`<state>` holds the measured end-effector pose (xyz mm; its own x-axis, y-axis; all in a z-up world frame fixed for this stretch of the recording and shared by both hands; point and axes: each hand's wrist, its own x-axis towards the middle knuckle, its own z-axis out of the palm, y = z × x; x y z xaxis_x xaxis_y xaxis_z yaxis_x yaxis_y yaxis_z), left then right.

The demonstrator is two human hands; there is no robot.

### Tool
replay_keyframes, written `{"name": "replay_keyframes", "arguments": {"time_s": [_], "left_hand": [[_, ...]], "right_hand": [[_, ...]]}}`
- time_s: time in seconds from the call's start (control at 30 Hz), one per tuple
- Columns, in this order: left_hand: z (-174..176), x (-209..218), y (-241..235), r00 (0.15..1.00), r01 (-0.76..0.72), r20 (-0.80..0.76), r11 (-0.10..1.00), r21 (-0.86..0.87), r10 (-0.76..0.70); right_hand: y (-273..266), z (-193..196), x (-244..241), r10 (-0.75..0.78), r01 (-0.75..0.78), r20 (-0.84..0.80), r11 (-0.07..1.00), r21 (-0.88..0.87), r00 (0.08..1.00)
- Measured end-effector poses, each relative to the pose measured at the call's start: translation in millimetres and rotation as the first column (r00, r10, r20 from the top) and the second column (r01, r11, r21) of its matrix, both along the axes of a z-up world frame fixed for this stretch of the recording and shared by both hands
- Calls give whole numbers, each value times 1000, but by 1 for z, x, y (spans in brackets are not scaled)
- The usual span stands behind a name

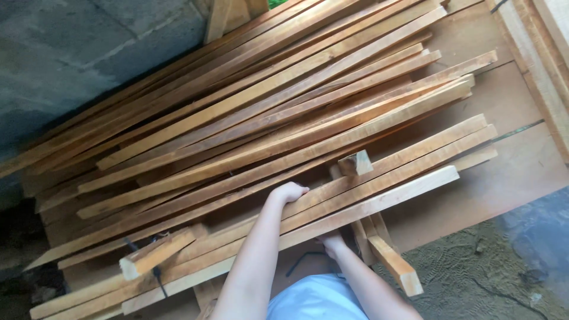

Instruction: The person arranges several thin wooden planks on a wooden workbench and secures them into a bundle using a black plastic zip tie. They thread the tie through the wood, pull it tight, and fasten it to hold the planks together.

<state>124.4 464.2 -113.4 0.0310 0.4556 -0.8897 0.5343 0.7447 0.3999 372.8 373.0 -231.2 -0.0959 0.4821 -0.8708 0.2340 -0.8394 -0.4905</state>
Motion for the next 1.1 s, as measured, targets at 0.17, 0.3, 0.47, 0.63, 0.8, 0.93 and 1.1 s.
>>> {"name": "replay_keyframes", "arguments": {"time_s": [0.17, 0.3, 0.47, 0.63, 0.8, 0.93, 1.1], "left_hand": [[41, 11, -2, 970, -235, -24, 963, 134, 240], [104, 16, -10, 967, -161, -134, 932, 326, 214], [94, 42, -57, 834, 123, -468, 728, 674, 293], [88, 65, -77, 683, 222, -534, 555, 802, 498], [79, 68, -77, 654, 210, -522, 532, 820, 547], [81, 75, -83, 653, 223, -539, 546, 808, 532], [92, 83, -77, 634, 147, -472, 504, 851, 612]], "right_hand": [[7, 25, 3, 157, -157, 67, 988, -1, 985], [7, 46, 7, 357, -361, 101, 932, 17, 928], [17, 112, 4, 227, -227, 55, 974, -7, 972], [56, 237, -17, 265, -267, -29, 960, -86, 964], [71, 255, -17, 373, -395, -134, 888, -236, 918], [60, 223, -14, 388, -378, 17, 905, -196, 921], [64, 226, -22, 447, -444, 53, 894, -60, 893]]}}
